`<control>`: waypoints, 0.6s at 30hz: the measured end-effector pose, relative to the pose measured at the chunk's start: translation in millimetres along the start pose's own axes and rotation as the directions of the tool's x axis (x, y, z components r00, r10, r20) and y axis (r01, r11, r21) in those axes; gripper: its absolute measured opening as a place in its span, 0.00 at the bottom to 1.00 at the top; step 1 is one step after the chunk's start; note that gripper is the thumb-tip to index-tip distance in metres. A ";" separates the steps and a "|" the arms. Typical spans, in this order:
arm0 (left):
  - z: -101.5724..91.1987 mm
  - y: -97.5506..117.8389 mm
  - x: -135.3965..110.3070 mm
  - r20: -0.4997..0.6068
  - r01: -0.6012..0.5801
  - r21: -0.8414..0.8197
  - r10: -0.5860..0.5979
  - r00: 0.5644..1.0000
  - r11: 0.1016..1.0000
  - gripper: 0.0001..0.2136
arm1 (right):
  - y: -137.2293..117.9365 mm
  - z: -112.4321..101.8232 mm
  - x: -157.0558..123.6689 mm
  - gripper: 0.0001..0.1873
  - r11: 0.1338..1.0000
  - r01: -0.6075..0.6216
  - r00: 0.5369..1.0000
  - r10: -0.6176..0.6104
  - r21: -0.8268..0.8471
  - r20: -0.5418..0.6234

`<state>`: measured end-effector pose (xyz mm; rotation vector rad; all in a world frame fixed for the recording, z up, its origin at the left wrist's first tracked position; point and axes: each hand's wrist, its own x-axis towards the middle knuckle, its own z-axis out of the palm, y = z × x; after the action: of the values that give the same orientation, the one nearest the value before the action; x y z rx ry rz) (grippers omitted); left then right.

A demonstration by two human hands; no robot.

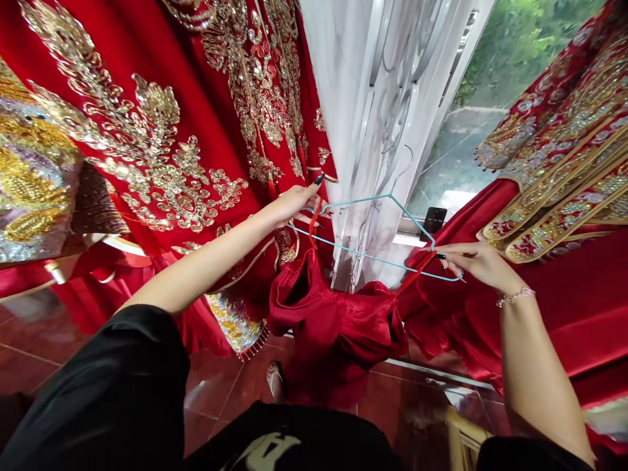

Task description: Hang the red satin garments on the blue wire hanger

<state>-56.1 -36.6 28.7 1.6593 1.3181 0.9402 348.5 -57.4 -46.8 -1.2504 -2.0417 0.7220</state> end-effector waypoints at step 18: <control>24.5 -171.6 -116.0 0.463 -0.427 0.433 0.211 0.861 0.794 0.15 | 88.5 101.4 -47.3 0.26 0.968 0.115 0.666 0.092 0.223 -0.740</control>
<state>-121.1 -130.3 -145.9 2.4166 1.0714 0.3869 339.1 -77.8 -187.7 -1.1212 -1.2210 0.3386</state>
